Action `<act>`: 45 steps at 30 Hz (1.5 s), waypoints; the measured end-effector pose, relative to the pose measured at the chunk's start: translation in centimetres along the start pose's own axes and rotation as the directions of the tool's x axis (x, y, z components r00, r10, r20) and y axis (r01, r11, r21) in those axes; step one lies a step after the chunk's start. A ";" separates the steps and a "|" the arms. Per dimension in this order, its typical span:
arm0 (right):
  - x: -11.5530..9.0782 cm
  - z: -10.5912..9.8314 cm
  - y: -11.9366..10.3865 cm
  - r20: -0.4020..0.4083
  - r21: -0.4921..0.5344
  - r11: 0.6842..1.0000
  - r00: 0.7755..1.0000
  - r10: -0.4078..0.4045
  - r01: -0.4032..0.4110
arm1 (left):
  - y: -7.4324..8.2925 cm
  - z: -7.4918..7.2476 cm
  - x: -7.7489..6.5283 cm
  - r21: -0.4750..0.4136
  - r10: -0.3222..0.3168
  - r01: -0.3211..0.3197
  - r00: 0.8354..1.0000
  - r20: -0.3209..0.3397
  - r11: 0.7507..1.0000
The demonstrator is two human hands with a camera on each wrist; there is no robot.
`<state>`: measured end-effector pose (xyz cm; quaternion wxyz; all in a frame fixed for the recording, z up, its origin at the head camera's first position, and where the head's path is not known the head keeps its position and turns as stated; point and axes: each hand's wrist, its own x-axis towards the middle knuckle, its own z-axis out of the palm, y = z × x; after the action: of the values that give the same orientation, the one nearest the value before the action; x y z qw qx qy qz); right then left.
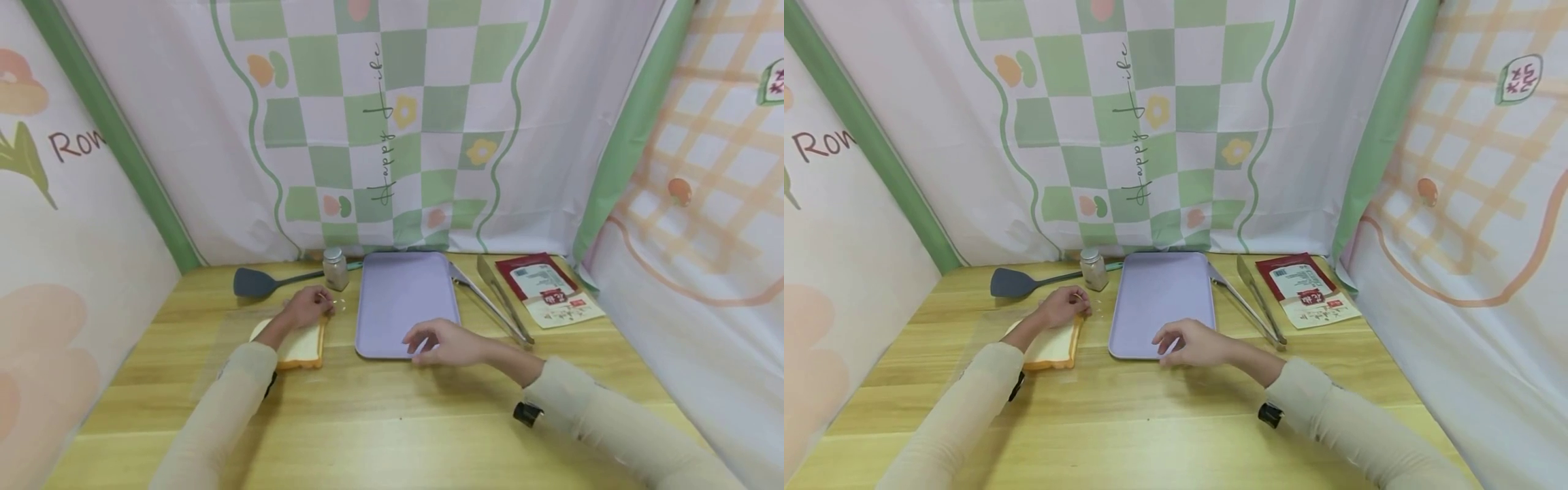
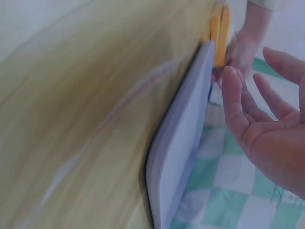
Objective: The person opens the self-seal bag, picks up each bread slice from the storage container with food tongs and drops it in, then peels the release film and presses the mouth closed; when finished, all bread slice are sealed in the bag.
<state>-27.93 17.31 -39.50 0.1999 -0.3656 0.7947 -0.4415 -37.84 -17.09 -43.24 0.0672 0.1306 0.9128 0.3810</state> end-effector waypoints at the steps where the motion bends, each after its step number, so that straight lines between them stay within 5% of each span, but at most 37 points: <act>1: 0.4 0.3 0.1 0.006 0.017 1.000 1.000 0.013 -0.013 | 0.1 0.0 0.0 -0.002 -0.003 0.003 1.000 0.004 1.000; 9: 3.4 3.2 -0.9 0.068 0.157 0.969 0.981 0.182 -0.191 | 0.6 -0.9 0.7 0.041 -0.002 0.000 0.998 0.065 0.999; 15: 5.3 5.9 -1.7 0.127 0.273 0.926 0.964 0.236 -0.262 | 0.1 -1.6 0.8 -0.045 0.098 -0.092 0.983 0.158 0.995; 22: 6.3 9.1 -2.3 0.216 0.478 0.796 0.928 0.304 -0.372 | -0.3 -2.2 0.7 -0.122 0.156 -0.131 0.961 0.227 0.984; 26: 6.8 10.5 -2.3 0.289 0.549 0.729 0.911 0.293 -0.408 | -0.6 -2.5 0.6 -0.101 0.201 -0.182 0.949 0.242 0.978; 30: 7.3 11.3 -2.3 0.319 0.607 0.675 0.906 0.277 -0.420 | -0.7 -2.5 0.4 -0.050 0.180 -0.173 0.955 0.236 0.984; 39: 8.3 12.3 -2.5 0.270 0.664 0.642 0.924 0.271 -0.383 | -0.6 -2.8 0.2 -0.017 0.114 -0.114 0.968 0.224 0.993; 45: 8.5 12.5 -2.7 0.169 0.619 0.700 0.930 0.325 -0.357 | -0.5 -2.9 0.4 0.016 0.086 -0.090 0.980 0.178 0.996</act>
<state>-24.38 3.03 -43.80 0.4091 -0.1320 0.6450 -0.6318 -38.91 -19.30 -41.61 0.1295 0.2051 0.9012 0.3593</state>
